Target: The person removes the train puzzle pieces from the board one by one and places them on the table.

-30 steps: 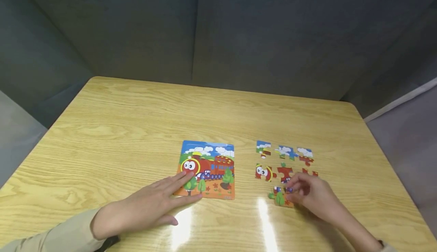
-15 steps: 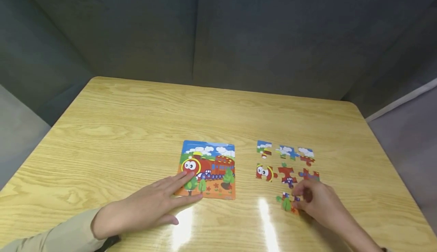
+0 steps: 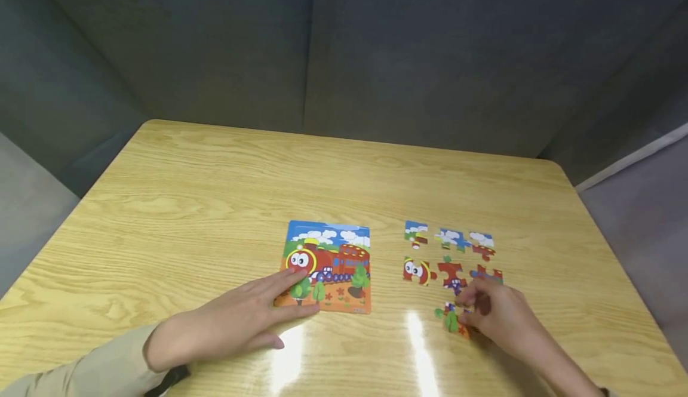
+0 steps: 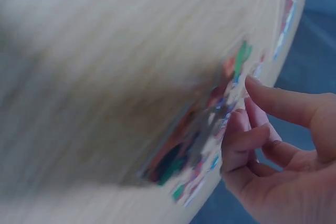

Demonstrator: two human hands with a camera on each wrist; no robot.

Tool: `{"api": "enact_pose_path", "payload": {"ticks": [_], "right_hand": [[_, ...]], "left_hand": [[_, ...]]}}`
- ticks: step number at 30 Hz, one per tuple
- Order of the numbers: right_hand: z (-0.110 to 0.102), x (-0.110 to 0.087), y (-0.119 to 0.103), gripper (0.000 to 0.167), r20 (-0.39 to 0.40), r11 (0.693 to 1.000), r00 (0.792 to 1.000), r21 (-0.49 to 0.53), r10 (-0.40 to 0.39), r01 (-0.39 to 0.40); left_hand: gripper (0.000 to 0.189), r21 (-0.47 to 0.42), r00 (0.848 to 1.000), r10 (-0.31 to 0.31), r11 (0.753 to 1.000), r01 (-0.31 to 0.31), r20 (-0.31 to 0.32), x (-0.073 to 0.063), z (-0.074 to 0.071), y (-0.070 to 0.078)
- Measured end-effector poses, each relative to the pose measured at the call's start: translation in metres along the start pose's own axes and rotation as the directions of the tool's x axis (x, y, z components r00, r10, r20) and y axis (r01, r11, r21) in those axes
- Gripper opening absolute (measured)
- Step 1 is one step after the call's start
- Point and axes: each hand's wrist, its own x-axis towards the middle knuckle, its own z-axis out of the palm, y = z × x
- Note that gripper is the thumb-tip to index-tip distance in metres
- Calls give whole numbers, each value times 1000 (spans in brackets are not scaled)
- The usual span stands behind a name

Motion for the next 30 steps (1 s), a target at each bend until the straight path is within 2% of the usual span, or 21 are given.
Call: {"api": "enact_pose_path", "payload": {"ticks": [3,5,9,13,19,23,26,30], "right_hand": [[2,8,-14,23,-32,994,998,94,-53,55],[6,17,-27,21,-17,979,996,187,-83,84],[18,37,-61,21,39,907,988,404,-151,123],[35,57,-95,24,124,836,974,541,-192,96],[62,76,-136,25,186,751,950,657,-250,69],[72,81,-152,25,201,707,948,706,-249,36],[74,83,-158,25,204,695,950,719,-237,19],[76,85,-161,26,212,696,954,718,-214,-3]], "left_hand": [[64,-19,1000,3,1000,-3,-7,0,0,-1],[64,-24,1000,9,1000,-9,-17,0,1,-1],[65,-26,999,18,999,-19,-33,-1,1,-2],[66,-5,999,19,1000,-20,-47,-4,1,-3],[67,-4,998,-2,1000,2,-57,-12,2,-5],[67,-4,998,-13,1000,13,-57,-17,3,-6],[66,7,998,-10,1000,11,-61,-17,3,-6],[65,18,998,-9,1000,10,-64,-18,3,-6]]}}
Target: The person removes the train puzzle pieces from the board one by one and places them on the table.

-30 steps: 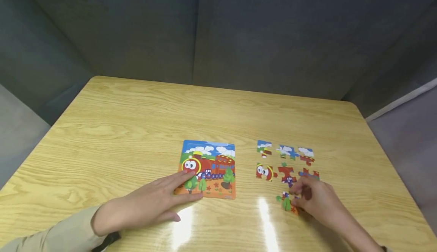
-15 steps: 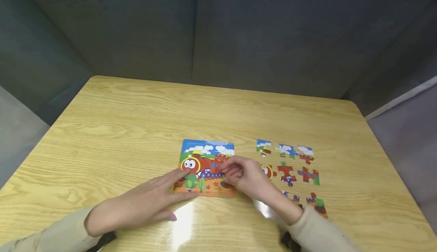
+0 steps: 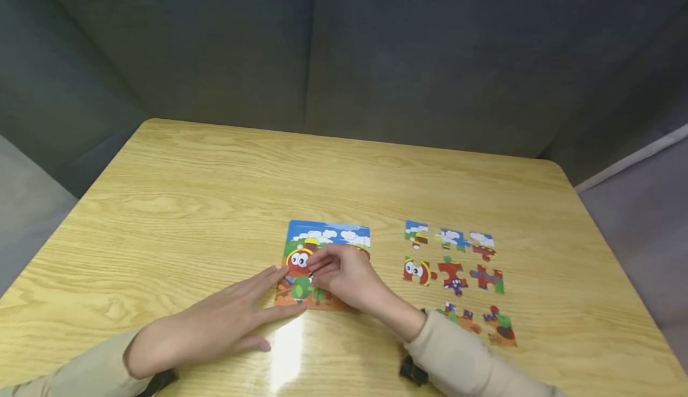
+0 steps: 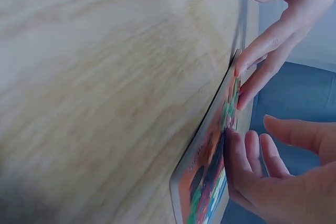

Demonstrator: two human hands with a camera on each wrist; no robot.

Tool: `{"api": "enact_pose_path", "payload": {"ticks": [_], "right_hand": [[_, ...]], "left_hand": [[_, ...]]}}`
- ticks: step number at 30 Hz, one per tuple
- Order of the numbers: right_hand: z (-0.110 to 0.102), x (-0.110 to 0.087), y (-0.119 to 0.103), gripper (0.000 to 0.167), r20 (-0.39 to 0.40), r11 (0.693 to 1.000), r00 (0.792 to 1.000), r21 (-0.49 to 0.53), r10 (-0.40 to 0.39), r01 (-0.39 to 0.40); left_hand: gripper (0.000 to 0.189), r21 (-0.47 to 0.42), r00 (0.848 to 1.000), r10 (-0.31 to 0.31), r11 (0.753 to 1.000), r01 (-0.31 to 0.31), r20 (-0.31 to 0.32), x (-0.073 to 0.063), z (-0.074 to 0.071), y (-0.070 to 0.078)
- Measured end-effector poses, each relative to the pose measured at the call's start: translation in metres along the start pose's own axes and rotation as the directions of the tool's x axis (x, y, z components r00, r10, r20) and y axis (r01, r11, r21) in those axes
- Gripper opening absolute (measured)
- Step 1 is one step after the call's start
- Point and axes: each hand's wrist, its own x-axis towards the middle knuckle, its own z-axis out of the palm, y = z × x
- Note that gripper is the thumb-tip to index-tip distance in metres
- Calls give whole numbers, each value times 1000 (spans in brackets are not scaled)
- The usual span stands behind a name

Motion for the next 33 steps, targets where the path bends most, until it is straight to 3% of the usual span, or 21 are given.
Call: {"api": "enact_pose_path", "payload": {"ticks": [17,24,33], "right_hand": [[9,13,9,31,-103,991,994,-134,-26,12],[12,17,11,34,-81,960,992,-270,-95,70],[18,17,7,32,-32,927,983,-341,-180,158]], "left_hand": [[65,-1,999,-25,1000,25,38,1,0,0],[65,11,1000,-21,1000,20,24,1,2,0],[69,27,1000,-15,1000,15,2,2,2,0]]}}
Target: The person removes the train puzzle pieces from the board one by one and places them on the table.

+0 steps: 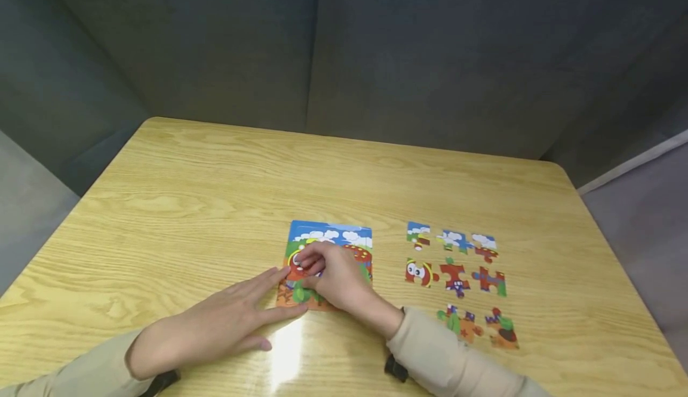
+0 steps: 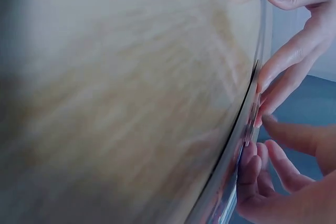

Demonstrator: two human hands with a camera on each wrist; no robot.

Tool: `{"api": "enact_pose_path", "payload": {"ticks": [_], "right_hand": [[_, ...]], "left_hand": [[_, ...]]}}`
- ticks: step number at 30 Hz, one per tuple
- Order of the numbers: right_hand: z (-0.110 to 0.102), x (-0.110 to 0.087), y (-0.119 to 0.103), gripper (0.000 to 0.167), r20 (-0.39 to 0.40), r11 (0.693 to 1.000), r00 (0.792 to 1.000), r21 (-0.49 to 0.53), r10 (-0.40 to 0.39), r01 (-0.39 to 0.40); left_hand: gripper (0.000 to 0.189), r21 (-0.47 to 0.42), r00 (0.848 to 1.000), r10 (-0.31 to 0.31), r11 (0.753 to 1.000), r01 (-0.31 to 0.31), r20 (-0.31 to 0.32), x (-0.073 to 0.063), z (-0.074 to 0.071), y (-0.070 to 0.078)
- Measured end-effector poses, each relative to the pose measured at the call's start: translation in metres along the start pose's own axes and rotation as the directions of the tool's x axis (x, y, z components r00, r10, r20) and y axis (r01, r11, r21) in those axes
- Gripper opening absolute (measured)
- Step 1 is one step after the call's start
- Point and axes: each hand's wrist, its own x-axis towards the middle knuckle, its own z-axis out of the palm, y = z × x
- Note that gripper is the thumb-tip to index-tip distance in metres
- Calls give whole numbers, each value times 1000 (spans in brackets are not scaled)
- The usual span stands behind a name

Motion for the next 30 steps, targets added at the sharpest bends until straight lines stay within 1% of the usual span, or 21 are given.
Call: {"api": "enact_pose_path", "payload": {"ticks": [5,8,12,15,19,22,24,28,30], "right_hand": [[1,0,-2,36,34,998,999,-65,-5,7],[0,0,-1,36,41,997,999,-79,-10,13],[0,1,0,32,44,998,999,-63,-22,25],[1,1,0,31,46,999,999,-45,-19,21],[-3,1,-2,28,60,1000,998,-9,-17,17],[-14,-2,0,23,75,999,997,24,-29,27],[-27,-6,2,21,104,999,994,48,-23,18],[-58,-21,11,17,201,994,979,96,28,-48],[-73,-31,17,17,233,992,971,97,56,-80]], "left_hand": [[69,1,1000,2,1000,-2,5,0,-1,0],[68,-7,1000,1,1000,-1,14,0,-1,0],[68,-1,1000,6,1000,-6,11,-1,0,-1],[68,23,1000,18,1000,-18,-16,-1,1,-2],[67,34,999,23,999,-22,-25,-1,2,-2],[67,13,1000,16,1000,-15,-9,-1,0,-2],[66,-3,1000,7,1000,-7,6,0,-1,-2],[66,-18,1000,-6,1000,7,25,0,-2,-1],[66,-16,1000,-9,1000,9,28,-1,-2,-1]]}}
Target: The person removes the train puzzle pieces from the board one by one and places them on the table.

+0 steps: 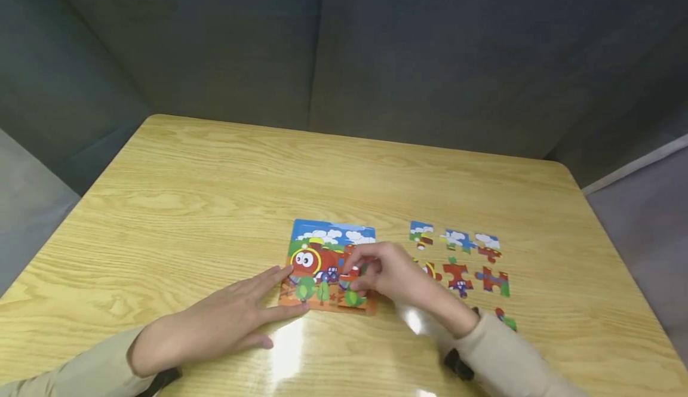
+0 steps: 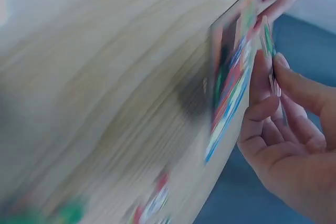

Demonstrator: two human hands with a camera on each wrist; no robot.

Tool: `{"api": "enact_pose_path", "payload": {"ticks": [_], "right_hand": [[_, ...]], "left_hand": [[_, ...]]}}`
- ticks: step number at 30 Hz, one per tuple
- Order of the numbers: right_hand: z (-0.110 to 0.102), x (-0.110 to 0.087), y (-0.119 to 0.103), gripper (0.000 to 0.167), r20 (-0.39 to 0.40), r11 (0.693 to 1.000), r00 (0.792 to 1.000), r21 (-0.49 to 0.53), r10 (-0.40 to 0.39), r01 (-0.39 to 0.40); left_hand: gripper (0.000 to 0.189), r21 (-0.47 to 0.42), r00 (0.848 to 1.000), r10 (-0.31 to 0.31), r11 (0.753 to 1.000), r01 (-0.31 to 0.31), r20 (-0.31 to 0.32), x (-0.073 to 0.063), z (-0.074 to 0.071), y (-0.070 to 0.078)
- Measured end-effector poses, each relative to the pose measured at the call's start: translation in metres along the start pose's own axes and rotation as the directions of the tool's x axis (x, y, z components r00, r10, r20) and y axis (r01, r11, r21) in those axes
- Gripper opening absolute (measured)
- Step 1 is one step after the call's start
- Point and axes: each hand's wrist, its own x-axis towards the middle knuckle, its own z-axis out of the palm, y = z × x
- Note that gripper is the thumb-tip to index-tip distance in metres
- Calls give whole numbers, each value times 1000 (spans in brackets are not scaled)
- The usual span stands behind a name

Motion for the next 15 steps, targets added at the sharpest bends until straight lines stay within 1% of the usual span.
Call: {"api": "enact_pose_path", "payload": {"ticks": [5,10,13,15], "right_hand": [[-23,-33,16,18,4,998,998,-16,56,-56],[-32,-56,30,22,-19,994,994,-18,103,-104],[-35,-66,35,22,-54,990,991,-57,125,-128],[-36,-72,37,21,-88,983,987,-119,132,-142]], "left_hand": [[66,-2,1000,-14,1000,14,13,0,0,0],[66,-5,1000,-15,1000,15,12,0,-1,0],[66,-7,1000,-16,1000,16,18,1,-1,0],[66,-13,999,-23,1000,23,29,1,-1,1]]}}
